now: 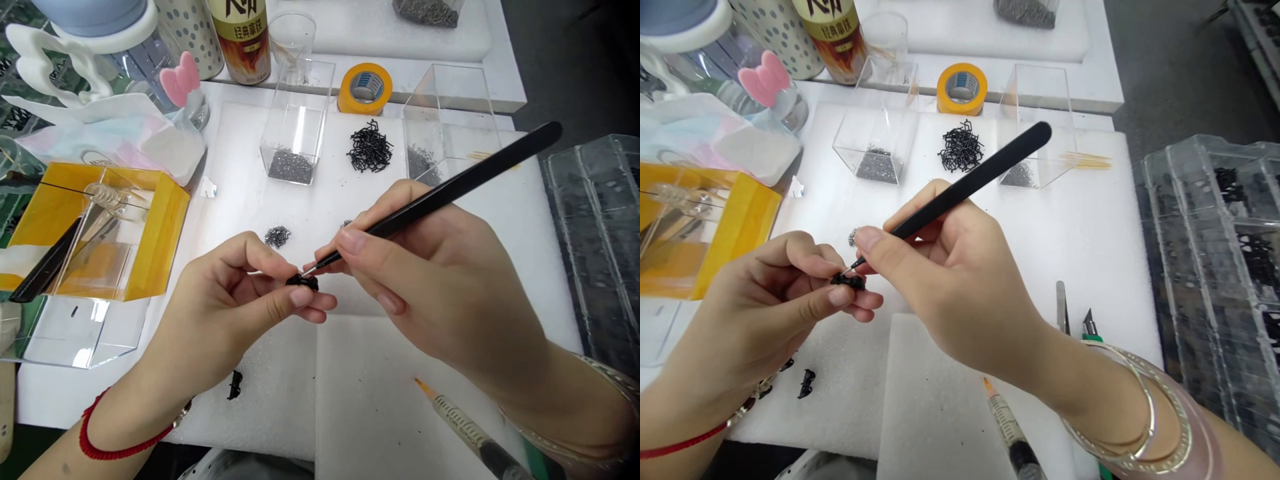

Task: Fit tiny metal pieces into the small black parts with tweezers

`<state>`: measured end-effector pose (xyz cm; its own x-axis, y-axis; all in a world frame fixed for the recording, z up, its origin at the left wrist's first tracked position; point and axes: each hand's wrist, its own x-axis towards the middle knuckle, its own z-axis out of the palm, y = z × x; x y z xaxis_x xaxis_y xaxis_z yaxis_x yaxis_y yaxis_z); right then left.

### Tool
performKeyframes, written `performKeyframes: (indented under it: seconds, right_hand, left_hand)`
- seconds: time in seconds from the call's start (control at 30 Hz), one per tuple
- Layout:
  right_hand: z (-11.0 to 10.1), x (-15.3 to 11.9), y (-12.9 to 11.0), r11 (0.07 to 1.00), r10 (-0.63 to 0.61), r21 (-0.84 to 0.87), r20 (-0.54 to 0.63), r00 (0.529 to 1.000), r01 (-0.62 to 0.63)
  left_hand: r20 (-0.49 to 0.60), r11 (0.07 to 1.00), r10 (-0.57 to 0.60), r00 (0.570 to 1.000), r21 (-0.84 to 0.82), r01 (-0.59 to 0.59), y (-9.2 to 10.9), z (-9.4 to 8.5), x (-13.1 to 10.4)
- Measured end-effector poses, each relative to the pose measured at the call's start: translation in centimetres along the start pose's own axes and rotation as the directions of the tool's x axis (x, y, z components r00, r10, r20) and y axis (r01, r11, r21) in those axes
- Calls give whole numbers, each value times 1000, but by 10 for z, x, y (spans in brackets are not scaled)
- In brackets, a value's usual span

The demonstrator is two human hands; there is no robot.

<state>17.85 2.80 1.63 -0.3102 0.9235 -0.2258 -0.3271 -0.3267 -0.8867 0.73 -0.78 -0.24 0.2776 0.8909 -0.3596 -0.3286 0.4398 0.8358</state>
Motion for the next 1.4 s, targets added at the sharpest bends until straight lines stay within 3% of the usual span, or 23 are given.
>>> performKeyframes:
  seconds: [0.27, 0.6, 1.03, 1.4]
  right_hand:
    - [-3, -2, 0, 999, 23, 40, 66, 998, -26]
    - [-5, -3, -1, 978, 52, -198, -35, 998, -58]
    - [2, -4, -6, 998, 51, 41, 83, 995, -54]
    - [-4, -2, -2, 985, 49, -164, 4, 999, -47]
  left_hand:
    - [33, 999, 5, 999, -33, -4, -1, 1, 1]
    - [35, 1000, -1, 999, -24, 2, 2, 0, -2]
    - [5, 999, -10, 1000, -33, 10, 3, 2, -3]
    - [-31, 999, -28, 999, 20, 28, 3, 5, -3]
